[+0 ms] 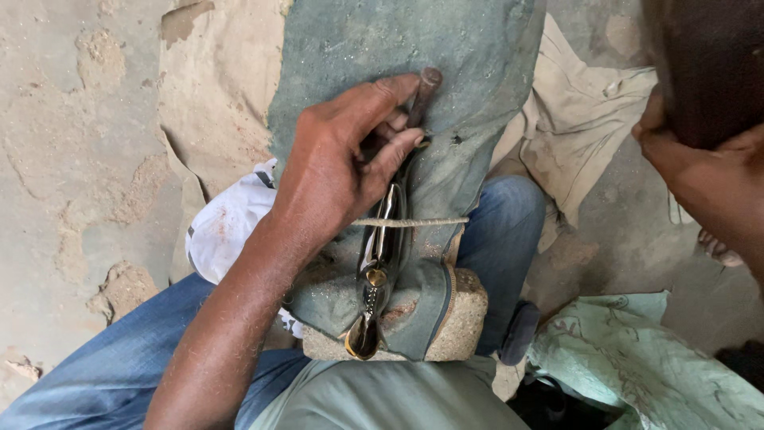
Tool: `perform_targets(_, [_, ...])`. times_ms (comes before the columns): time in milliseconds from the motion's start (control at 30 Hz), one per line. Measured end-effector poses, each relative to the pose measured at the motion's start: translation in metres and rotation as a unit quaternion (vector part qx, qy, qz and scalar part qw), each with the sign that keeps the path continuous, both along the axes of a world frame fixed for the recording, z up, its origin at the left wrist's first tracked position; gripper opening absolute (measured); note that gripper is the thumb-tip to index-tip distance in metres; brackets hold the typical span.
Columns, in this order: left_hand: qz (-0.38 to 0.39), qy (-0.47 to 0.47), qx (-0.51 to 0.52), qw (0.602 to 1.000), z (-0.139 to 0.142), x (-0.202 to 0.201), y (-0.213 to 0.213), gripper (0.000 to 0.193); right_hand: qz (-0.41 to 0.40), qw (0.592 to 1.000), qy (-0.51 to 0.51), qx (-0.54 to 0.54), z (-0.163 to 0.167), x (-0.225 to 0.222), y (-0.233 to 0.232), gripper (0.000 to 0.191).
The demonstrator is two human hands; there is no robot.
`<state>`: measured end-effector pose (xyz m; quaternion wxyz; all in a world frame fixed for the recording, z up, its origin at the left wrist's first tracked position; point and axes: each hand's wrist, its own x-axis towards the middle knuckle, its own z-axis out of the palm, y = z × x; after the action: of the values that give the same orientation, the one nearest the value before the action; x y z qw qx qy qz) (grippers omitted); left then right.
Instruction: The person uses a hammer and chisel to shape a small metal object secured on a padded block. They repeatedly strike the chisel to refine the object's edges and surface, occasionally repositioning the item and wiping away debris.
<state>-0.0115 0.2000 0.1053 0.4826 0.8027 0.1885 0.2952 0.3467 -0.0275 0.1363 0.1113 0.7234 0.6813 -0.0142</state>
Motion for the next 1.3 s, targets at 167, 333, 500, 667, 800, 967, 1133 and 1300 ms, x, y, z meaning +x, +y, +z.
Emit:
perform_targets(167, [0.043,0.025,-0.006,0.999,-0.002,0.001,-0.007,0.042,-0.086,0.942,0.296,0.13,0.029,-0.032,0.022,0.036])
perform_targets(333, [0.056,0.042,-0.035,0.997,-0.001,0.002,-0.008,0.041,-0.367,0.837,0.386,0.122,0.025,-0.047,0.045,0.032])
perform_targets(500, [0.026,0.01,-0.01,1.0,0.002,-0.001,-0.001,0.041,-0.571,0.418,0.662,0.245,0.027,-0.04,0.045,0.03])
perform_targets(667, [0.014,0.026,-0.032,0.999,0.005,0.002,-0.001,0.037,-0.162,0.973,0.133,-0.091,0.056,-0.063,0.057,0.047])
perform_targets(800, [0.001,0.014,0.003,1.0,0.008,0.009,-0.002,0.036,-0.544,0.599,0.564,0.166,0.043,-0.064,0.067,0.034])
perform_targets(967, [-0.013,0.025,0.018,0.999,0.012,0.01,-0.003,0.038,-0.176,0.959,0.22,0.006,0.047,-0.059,0.032,0.043])
perform_targets(1133, [0.0,0.069,-0.004,0.998,0.014,0.007,-0.004,0.039,-0.319,0.901,0.281,0.084,0.033,-0.067,0.04,0.021])
perform_targets(1300, [0.016,0.053,-0.01,0.998,0.014,0.009,-0.006,0.044,-0.114,0.98,0.163,-0.004,0.053,-0.064,0.06,0.039])
